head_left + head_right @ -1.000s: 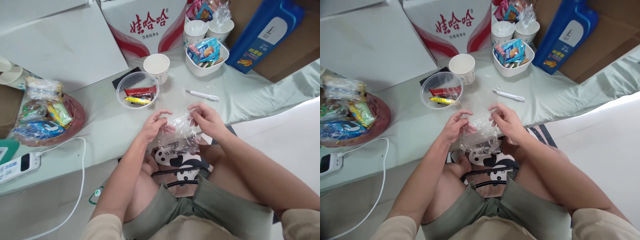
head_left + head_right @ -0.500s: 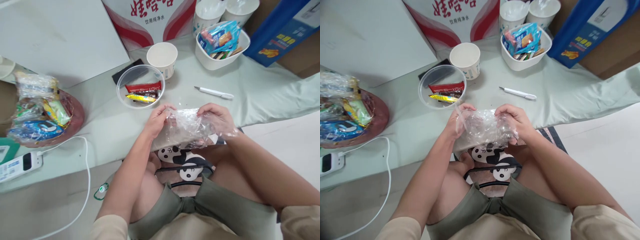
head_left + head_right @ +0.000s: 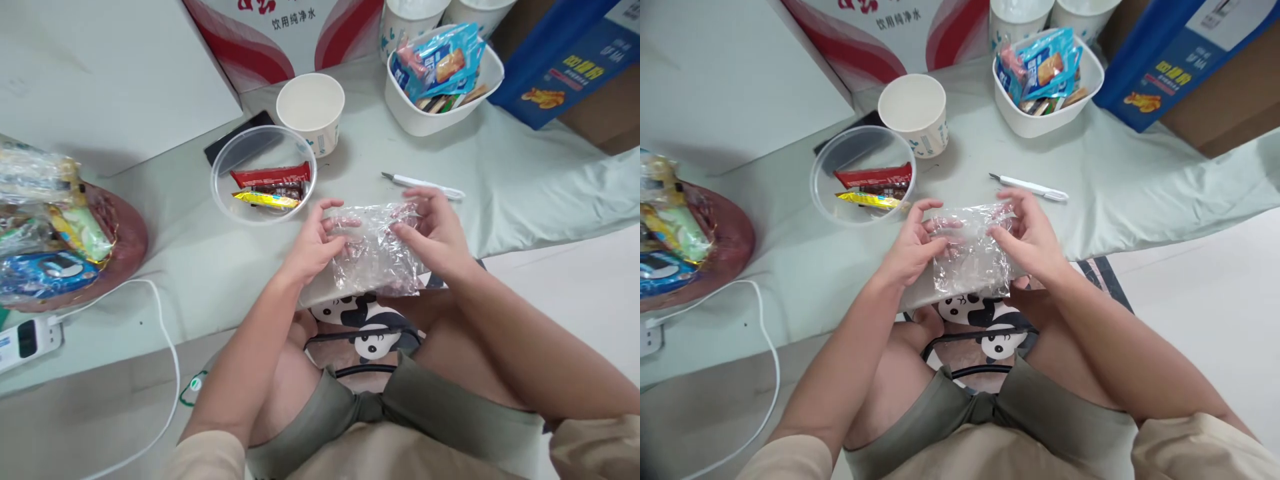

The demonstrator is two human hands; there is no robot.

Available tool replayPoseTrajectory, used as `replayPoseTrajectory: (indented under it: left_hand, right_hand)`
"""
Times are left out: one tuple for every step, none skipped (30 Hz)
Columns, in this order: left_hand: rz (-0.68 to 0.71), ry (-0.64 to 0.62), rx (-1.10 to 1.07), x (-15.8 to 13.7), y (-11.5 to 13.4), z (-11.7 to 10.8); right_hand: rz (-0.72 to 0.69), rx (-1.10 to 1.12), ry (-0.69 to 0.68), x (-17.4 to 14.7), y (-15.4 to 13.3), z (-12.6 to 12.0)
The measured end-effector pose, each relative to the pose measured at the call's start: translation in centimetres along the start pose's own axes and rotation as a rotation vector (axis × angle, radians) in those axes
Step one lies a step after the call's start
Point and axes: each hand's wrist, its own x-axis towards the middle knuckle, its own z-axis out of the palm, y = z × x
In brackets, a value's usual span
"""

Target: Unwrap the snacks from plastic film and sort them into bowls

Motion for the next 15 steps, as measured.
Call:
replayPoseTrajectory:
  left_hand:
    - [0.013, 0.016, 0.001, -0.1, -0.1, 0.0]
    - [0.027, 0.032, -0.001, -0.1, -0.2, 0.0]
    - [0.043, 0.048, -0.008, -0.2, -0.2, 0.0]
    - [0.057, 0.059, -0.022, -0.3, -0.2, -0.1]
    - [0.067, 0.062, -0.042, -0.5, -0.2, -0.3]
    - [0.07, 0.053, -0.065, -0.6, -0.2, -0.4]
    - [0.062, 0.034, -0.087, -0.8, -0.2, -0.4]
    - [0.042, 0.007, -0.098, -1.0, -0.2, -0.5]
    - [0.012, -0.02, -0.088, -1.2, -0.2, -0.5]
    - [-0.019, -0.033, -0.055, -1.3, -0.1, -0.5]
    - [-0.042, -0.026, -0.005, -1.5, -0.1, -0.4]
    - [-0.053, -0.005, 0.051, -1.7, 0.0, -0.4]
    - [-0.054, 0.021, 0.099, -1.8, 0.1, -0.4]
    - [-0.051, 0.045, 0.13, -1.9, 0.3, -0.4]
    - [-0.049, 0.06, 0.145, -2.0, 0.4, -0.4]
  right_hand:
    - [0.017, 0.059, 0.013, 0.0, 0.0, 0.1]
    - [0.038, 0.117, 0.005, 0.0, 0.1, 0.1]
    - [0.068, 0.156, -0.032, -0.1, 0.0, 0.2]
    - [0.111, 0.167, -0.088, -0.1, 0.0, 0.2]
    - [0.159, 0.154, -0.14, -0.2, -0.2, 0.3]
    - [0.205, 0.127, -0.181, -0.4, -0.3, 0.4]
    - [0.237, 0.097, -0.199, -0.5, -0.5, 0.5]
    - [0.249, 0.08, -0.195, -0.7, -0.8, 0.6]
    - [0.245, 0.082, -0.176, -0.9, -1.1, 0.8]
    - [0.232, 0.096, -0.146, -1.0, -1.4, 1.0]
    - [0.22, 0.106, -0.12, -1.1, -1.6, 1.2]
    - [0.214, 0.101, -0.106, -1.1, -1.9, 1.3]
    - [0.214, 0.083, -0.102, -1.1, -2.0, 1.4]
    - [0.215, 0.057, -0.111, -1.1, -2.1, 1.5]
    - [0.213, 0.034, -0.132, -1.0, -2.2, 1.6]
